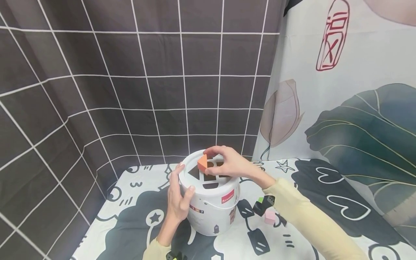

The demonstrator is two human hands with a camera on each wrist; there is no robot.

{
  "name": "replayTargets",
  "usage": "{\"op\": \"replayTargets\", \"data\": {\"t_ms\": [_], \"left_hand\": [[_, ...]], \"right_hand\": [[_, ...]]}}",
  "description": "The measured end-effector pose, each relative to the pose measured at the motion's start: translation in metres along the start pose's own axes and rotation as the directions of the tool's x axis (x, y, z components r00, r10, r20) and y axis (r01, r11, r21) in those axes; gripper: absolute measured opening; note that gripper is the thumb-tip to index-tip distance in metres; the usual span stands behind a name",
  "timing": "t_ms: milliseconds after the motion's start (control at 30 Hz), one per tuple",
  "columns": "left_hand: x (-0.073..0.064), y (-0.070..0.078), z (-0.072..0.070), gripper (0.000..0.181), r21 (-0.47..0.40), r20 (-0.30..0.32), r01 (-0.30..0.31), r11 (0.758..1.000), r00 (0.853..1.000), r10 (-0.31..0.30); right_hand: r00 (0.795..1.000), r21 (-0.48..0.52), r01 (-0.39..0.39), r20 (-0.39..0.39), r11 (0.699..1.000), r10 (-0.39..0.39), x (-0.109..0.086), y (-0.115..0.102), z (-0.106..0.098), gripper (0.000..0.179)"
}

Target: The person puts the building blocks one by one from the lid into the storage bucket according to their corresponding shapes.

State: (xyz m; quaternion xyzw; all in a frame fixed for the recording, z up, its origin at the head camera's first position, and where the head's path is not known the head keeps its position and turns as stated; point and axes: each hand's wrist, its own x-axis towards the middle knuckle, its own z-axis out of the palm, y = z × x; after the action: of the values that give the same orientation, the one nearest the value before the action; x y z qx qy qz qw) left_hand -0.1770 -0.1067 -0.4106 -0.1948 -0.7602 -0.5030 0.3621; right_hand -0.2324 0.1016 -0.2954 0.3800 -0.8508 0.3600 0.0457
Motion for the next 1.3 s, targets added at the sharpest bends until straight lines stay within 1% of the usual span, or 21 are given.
{"op": "replayTargets", "data": {"t_ms": [233,400,567,733,800,933,1033,1133,1233,1300], "left_hand": [[0.0,0.001,0.0,0.068,-0.002,0.007,0.002,1.0,1.0,-0.002],[0.0,0.0,0.001,0.067,-0.004,0.001,-0.007,1.0,1.0,0.007],[-0.001,-0.002,0.002,0.067,-0.005,-0.005,-0.024,1.0,1.0,0.024],[-0.002,-0.001,0.002,0.068,0.003,-0.003,-0.021,1.0,1.0,0.021],[-0.003,-0.001,0.002,0.069,0.004,0.002,-0.013,1.0,1.0,0.013],[-0.003,-0.001,0.003,0.07,0.015,0.003,-0.013,1.0,1.0,0.013],[-0.003,-0.001,0.003,0.07,0.023,-0.008,-0.024,0.999,1.0,0.024],[-0.002,-0.001,0.002,0.07,0.02,-0.021,-0.031,0.999,0.999,0.031],[-0.002,-0.001,0.002,0.069,0.017,-0.026,-0.03,0.999,0.999,0.031],[-0.001,-0.001,0.002,0.069,0.017,-0.027,-0.028,0.999,0.999,0.029]], "right_hand": [[1.0,-0.015,0.009,0.024,1.0,-0.009,0.008,-0.004,0.009,0.056],[0.999,-0.019,-0.018,0.043,1.0,0.019,0.01,-0.005,0.014,0.056],[0.998,-0.053,-0.025,0.057,0.998,0.028,0.012,-0.005,0.018,0.055],[0.997,-0.105,0.018,0.07,0.994,-0.011,0.012,-0.005,0.018,0.055],[0.998,-0.11,0.029,0.053,0.994,-0.023,0.009,-0.004,0.016,0.054],[0.999,-0.083,0.012,-0.046,0.996,-0.016,0.0,0.002,0.004,0.051],[0.992,-0.047,0.004,-0.126,0.999,-0.01,-0.008,0.013,-0.009,0.044],[0.982,-0.029,-0.01,-0.186,1.0,0.005,-0.02,0.028,-0.024,0.039],[0.973,-0.043,-0.06,-0.227,0.997,0.048,-0.037,0.045,-0.037,0.036],[0.967,-0.043,-0.109,-0.236,0.993,0.096,-0.05,0.057,-0.044,0.034]]}}
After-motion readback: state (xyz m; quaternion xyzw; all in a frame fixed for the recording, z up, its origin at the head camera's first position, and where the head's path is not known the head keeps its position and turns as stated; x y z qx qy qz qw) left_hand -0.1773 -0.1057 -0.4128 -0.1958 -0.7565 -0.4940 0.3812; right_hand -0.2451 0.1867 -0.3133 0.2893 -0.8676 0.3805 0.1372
